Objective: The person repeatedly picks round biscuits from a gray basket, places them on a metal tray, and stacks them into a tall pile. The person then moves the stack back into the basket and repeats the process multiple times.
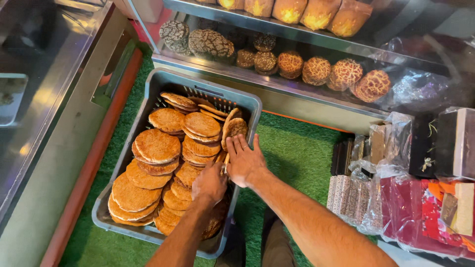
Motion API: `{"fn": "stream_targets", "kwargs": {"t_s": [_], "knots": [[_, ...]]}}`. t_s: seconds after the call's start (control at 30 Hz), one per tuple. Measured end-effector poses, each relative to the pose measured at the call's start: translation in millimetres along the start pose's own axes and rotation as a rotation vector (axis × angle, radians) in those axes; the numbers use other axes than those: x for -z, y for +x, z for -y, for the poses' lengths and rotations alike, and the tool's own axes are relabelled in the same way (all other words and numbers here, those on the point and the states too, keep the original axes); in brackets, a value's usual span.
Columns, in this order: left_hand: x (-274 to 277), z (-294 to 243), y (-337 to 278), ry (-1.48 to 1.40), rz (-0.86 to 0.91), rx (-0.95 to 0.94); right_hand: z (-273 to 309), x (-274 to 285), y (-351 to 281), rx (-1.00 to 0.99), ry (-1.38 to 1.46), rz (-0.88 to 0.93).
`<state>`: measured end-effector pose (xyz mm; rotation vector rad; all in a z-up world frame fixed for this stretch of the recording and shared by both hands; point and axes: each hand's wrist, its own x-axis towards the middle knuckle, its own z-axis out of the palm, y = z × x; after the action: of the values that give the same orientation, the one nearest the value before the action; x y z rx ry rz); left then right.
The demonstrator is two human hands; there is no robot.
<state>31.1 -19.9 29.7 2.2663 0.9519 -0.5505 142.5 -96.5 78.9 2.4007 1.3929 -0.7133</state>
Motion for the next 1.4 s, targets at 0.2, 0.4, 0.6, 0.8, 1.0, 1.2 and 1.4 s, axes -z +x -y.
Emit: {"fn": "stream_targets", "kwargs": {"t_s": [0.2, 0.4, 0.6, 0.8, 1.0, 1.2, 1.4], "knots": [[16.0, -2.6, 11.9, -0.024, -0.071, -0.124, -9.8, -12.0, 13.6, 0.046, 0.1, -0.217], [73.6, -49.0, 10.6, -0.029, -0.293, -0.35, -37.2, 4.4, 34.4, 0.088, 0.07, -0.539], [112.8, -81.5, 35.1, 0.022, -0.449, -0.394, -70.7, 71.6, 27.7, 0.04, 0.078, -0.6], [157.9, -120.9, 70.5, 0.184, -0.615, -0.434, -138.8, 120.7, 44.8, 0.046, 0.021, -0.843], [243.5, -200.7, 81.4, 0.205, -0.814, -0.55, -211.2, 222.5, 18.5, 0.058, -0.039, -1.036], [319.1, -296.1, 74.6, 0.086, -0.937, -0.668, -300.3, 307.6, 11.7, 0.162, -0.084, -1.211], [375.4, -366.1, 71.2, 0.102, -1.049, -0.721, -353.5, 383.3, -18.7, 0.185, -0.155, -1.337]]}}
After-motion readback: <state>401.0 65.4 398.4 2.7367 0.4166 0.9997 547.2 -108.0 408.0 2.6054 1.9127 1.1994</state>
